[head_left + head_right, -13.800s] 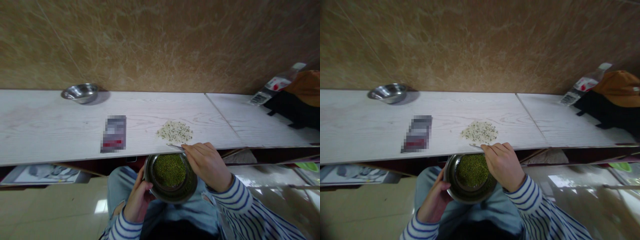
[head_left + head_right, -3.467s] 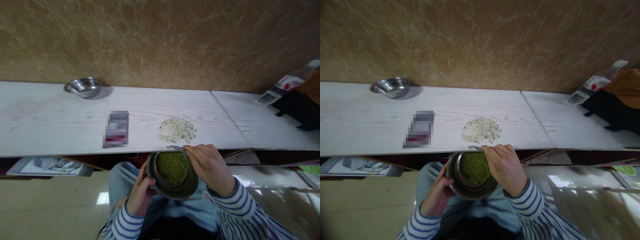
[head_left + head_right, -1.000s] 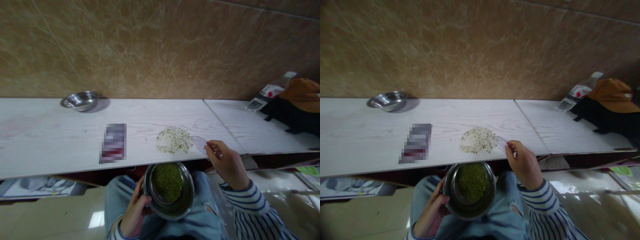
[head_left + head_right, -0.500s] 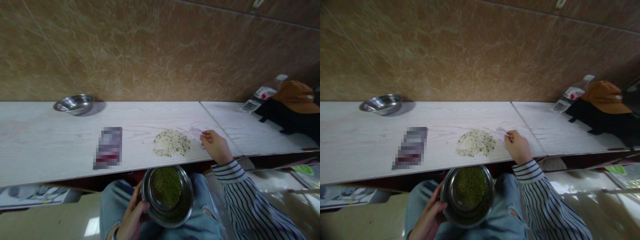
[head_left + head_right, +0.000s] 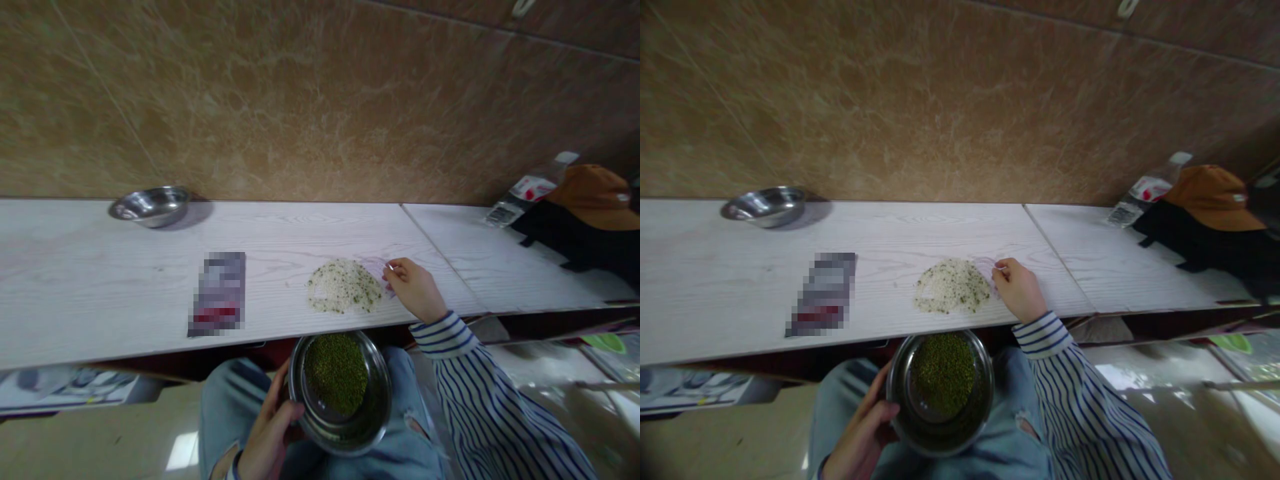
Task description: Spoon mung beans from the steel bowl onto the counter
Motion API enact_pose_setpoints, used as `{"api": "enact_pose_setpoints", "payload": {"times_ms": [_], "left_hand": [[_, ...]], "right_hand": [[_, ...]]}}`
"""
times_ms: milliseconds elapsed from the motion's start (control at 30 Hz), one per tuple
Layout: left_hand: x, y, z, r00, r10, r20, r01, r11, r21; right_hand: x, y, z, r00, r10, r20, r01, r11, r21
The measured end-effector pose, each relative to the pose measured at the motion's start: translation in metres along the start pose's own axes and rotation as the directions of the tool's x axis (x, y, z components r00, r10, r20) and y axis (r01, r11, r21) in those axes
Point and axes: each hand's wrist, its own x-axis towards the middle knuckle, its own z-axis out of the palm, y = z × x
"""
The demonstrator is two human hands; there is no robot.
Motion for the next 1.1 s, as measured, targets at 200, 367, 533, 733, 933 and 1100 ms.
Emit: {"api": "enact_pose_setpoints", "payload": {"times_ms": [200,367,533,733,933,1100], "left_hand": [[-0.001,0.002,0.001,1.0,0.003,-0.002,-0.003,1.0,-0.012],[0.0,0.001,0.0,1.0,0.003,-0.004,-0.003,1.0,-0.029],[0.001,-0.002,-0.001,1.0,0.001,0.002,-0.001,0.999,-0.04],[0.0,0.0,-0.001,1.0,0.0,0.018,0.001,0.999,-0.038],[-0.001,-0.001,-0.002,1.0,-0.006,0.013,0.007,1.0,-0.026],[-0.001,-0.002,-0.002,1.0,0.003,0.015,-0.003,0.999,-0.033]], "right_hand": [[0.0,-0.006,0.01,0.998,-0.062,0.004,0.061,0.997,0.04],[-0.002,-0.017,0.013,0.996,-0.09,0.013,0.09,0.995,0.036],[-0.006,-0.027,0.018,0.988,-0.152,0.023,0.152,0.988,-0.005],[-0.01,-0.036,0.022,0.982,-0.177,0.068,0.177,0.984,0.005],[-0.015,-0.047,0.023,0.969,-0.227,0.093,0.233,0.971,-0.058],[-0.021,-0.053,0.025,0.956,-0.269,0.119,0.276,0.96,-0.049]]}}
